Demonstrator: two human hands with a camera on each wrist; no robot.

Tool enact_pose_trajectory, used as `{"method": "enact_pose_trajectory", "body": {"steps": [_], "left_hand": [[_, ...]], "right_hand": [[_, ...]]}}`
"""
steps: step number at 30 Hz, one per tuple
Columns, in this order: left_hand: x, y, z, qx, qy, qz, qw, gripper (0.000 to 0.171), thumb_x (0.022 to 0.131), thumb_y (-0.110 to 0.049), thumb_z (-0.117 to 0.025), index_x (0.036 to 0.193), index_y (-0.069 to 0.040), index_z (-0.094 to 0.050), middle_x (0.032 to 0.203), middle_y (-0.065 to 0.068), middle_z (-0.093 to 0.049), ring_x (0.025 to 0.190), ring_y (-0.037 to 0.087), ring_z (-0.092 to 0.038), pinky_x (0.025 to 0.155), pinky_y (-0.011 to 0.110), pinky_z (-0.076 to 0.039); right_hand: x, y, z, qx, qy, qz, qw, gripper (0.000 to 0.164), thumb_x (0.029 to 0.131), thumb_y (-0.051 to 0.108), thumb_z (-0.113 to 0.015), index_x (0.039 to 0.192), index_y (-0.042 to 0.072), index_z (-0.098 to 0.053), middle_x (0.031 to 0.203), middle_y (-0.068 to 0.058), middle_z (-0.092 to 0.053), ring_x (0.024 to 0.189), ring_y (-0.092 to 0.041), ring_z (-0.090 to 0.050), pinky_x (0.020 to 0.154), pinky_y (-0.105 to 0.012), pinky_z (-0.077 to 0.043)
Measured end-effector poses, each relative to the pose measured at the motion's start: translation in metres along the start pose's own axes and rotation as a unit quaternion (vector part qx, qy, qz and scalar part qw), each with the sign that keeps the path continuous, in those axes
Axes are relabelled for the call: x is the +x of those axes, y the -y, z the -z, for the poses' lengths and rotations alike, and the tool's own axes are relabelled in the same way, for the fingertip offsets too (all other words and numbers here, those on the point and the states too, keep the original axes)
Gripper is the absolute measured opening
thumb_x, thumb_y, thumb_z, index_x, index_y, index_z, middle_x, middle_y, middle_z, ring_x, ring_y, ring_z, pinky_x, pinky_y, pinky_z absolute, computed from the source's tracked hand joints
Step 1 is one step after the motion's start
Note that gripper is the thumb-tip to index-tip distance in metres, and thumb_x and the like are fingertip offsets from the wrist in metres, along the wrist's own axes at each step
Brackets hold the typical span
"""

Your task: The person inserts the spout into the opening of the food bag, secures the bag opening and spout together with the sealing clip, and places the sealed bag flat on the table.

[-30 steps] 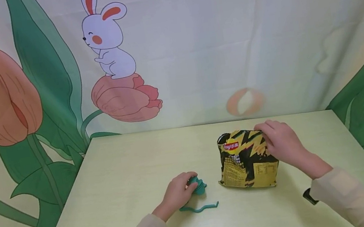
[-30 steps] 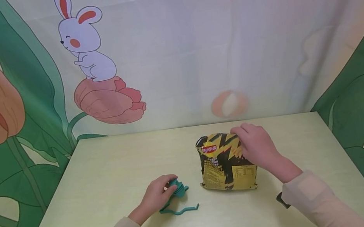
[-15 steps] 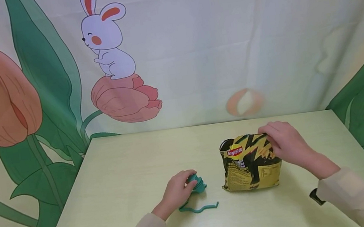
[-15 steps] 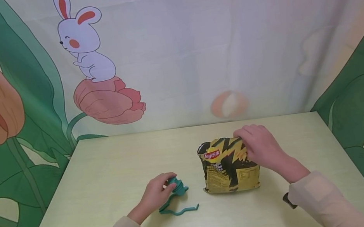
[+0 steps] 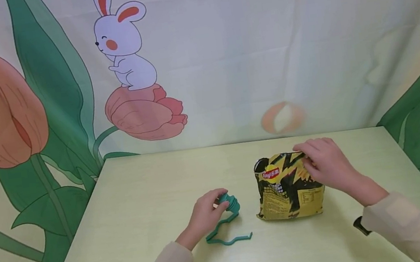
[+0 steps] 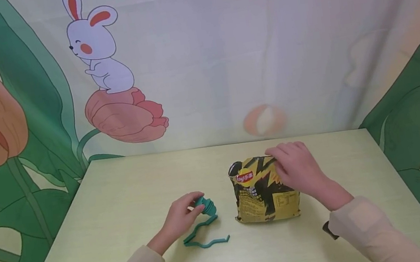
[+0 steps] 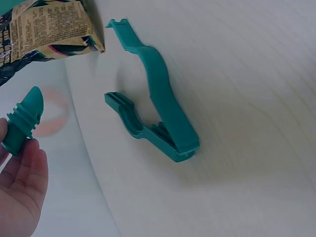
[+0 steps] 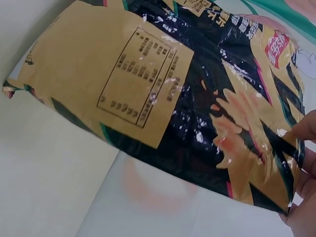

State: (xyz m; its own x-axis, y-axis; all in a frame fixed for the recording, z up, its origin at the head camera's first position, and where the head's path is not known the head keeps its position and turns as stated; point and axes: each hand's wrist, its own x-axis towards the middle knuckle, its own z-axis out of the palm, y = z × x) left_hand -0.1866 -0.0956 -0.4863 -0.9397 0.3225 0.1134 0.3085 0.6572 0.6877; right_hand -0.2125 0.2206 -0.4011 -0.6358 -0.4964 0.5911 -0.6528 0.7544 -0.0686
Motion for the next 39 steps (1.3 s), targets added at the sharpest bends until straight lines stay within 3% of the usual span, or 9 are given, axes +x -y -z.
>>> {"method": "enact_pose_trajectory", "body": {"steps": [6, 21, 39], "left_hand": [[0.004, -0.007, 0.003, -0.029, -0.012, -0.002, 0.9995, 0.032, 0.085, -0.017, -0.059, 0.115, -0.007, -0.055, 0.103, 0.003, -0.062, 0.087, 0.014, -0.059, 0.069, 0.020, -0.048], [0.013, -0.018, 0.012, -0.064, -0.034, 0.004, 0.9974, 0.031, 0.084, -0.015, -0.060, 0.113, -0.008, -0.056, 0.100, 0.003, -0.063, 0.086, 0.014, -0.061, 0.068, 0.021, -0.049], [0.027, -0.038, 0.022, -0.065, -0.046, -0.010, 0.9968, 0.034, 0.084, -0.020, -0.059, 0.116, -0.007, -0.055, 0.102, 0.003, -0.062, 0.087, 0.014, -0.060, 0.070, 0.021, -0.049]], "right_hand": [[0.005, 0.008, -0.002, -0.003, 0.006, 0.001, 1.000, 0.029, 0.072, 0.003, -0.063, 0.101, 0.005, -0.059, 0.087, -0.008, -0.063, 0.080, -0.023, -0.057, 0.076, -0.043, -0.043], [0.011, 0.014, -0.010, 0.002, -0.015, 0.019, 1.000, 0.026, 0.071, 0.002, -0.065, 0.097, 0.006, -0.062, 0.082, -0.006, -0.062, 0.074, -0.022, -0.057, 0.071, -0.043, -0.045], [0.015, 0.021, -0.014, -0.003, -0.014, 0.008, 1.000, 0.022, 0.073, 0.004, -0.065, 0.094, 0.007, -0.062, 0.083, -0.006, -0.062, 0.075, -0.022, -0.057, 0.072, -0.042, -0.046]]}}
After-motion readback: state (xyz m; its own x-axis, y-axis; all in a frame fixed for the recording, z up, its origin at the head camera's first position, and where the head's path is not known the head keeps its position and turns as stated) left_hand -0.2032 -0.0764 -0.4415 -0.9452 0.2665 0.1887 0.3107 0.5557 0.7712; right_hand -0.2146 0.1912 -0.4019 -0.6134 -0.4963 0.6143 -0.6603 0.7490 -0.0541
